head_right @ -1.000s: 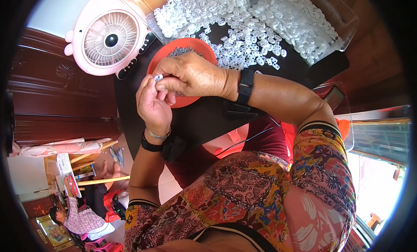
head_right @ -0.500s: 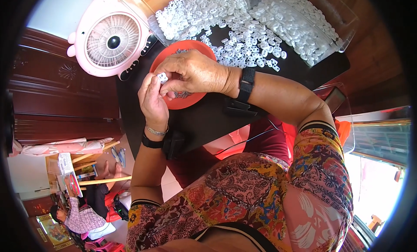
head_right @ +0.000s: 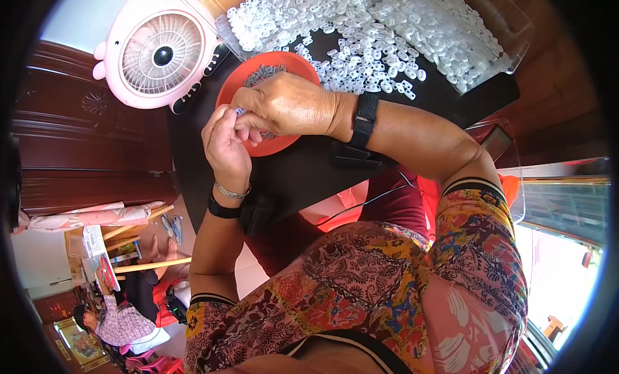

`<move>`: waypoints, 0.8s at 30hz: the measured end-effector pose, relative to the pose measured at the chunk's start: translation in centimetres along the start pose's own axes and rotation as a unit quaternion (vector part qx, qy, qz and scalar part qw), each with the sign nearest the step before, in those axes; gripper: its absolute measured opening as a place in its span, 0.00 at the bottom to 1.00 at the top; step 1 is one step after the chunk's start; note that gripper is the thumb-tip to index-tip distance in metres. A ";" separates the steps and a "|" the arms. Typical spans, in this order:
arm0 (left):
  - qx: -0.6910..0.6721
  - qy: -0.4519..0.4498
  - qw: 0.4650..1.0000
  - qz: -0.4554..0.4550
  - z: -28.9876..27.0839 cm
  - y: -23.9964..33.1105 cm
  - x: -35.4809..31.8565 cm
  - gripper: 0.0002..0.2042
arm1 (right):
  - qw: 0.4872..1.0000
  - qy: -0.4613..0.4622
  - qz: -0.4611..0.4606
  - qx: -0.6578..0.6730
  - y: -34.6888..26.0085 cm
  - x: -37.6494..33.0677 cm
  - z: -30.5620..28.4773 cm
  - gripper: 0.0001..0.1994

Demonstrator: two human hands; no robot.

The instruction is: Assembling small components by inserting red pins into white circular plastic pieces while sitting at a desk.

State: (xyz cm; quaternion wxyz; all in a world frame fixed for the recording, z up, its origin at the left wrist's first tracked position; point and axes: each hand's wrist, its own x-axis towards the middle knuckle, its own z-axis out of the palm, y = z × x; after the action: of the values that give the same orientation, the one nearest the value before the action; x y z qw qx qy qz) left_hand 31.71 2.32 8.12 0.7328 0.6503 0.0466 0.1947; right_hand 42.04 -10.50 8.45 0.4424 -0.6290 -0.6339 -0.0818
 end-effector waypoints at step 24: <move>0.039 0.036 0.997 0.058 0.6 0.1 -0.3 0.13 | 0.989 0.041 0.105 0.100 0.2 0.1 -0.8 0.14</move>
State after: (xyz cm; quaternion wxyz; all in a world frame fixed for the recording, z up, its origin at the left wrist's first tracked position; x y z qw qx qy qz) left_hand 31.59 1.67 8.26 0.6922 0.6725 0.0427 0.2584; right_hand 42.55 -10.86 8.92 0.5352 -0.6409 -0.5504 0.0030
